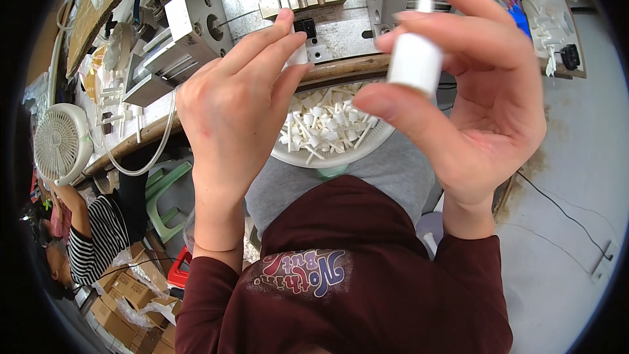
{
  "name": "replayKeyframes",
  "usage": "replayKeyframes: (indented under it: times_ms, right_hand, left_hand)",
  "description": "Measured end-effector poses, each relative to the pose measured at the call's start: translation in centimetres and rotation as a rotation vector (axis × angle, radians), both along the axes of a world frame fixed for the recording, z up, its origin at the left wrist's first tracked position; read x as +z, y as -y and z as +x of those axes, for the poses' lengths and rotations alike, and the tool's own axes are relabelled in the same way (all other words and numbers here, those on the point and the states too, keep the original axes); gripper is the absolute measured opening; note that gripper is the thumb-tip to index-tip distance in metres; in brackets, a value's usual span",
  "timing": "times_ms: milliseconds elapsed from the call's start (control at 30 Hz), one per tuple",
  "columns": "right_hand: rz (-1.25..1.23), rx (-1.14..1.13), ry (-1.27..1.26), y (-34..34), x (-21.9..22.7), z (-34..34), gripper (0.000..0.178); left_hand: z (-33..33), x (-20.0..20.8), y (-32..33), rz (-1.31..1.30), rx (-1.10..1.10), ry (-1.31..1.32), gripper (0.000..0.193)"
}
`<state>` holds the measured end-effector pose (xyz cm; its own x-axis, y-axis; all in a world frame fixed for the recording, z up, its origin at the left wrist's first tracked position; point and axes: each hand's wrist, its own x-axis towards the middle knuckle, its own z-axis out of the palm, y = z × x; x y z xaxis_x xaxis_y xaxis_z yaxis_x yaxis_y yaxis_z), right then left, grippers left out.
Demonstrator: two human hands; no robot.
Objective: Assembling small white plastic components using a pneumatic press machine.
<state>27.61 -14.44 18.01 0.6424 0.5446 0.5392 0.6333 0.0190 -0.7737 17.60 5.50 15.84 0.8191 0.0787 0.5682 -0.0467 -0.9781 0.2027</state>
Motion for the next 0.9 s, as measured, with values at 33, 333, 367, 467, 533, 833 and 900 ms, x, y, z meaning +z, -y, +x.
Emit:
replayKeyframes:
  times_ms: [33,333,367,467,533,833,900]
  right_hand:
    - [-0.034,-0.005,0.055,-0.2,0.2,-0.2,0.046]
    - [-0.155,-0.053,0.036,-1.7,0.4,-1.3,0.039]
    - [-0.169,-0.052,0.076,-2.3,0.1,-1.0,0.037]
    - [-0.234,-0.039,0.234,-3.6,0.0,-0.6,0.031]
    - [-0.278,-0.016,0.368,-4.1,-0.7,-0.3,0.03]
    - [-0.599,-0.027,0.594,-6.2,-0.9,-0.9,0.025]
    - [-0.601,-0.007,0.614,-6.5,-0.6,-0.8,0.025]
  left_hand:
    - [0.0,0.1,0.1,0.005,0.003,-0.012,0.013]
    - [-0.5,0.5,0.3,-0.032,0.059,-0.099,0.022]
    - [-0.6,0.5,0.3,-0.075,0.031,-0.094,0.022]
    - [-1.8,0.9,0.0,-0.231,-0.06,-0.121,0.024]
    - [-3.5,1.4,0.1,-0.373,-0.141,-0.206,0.025]
    - [-7.1,-2.3,1.2,-0.539,-0.31,-0.507,0.027]
    - [-7.2,-3.2,1.5,-0.552,-0.302,-0.546,0.027]
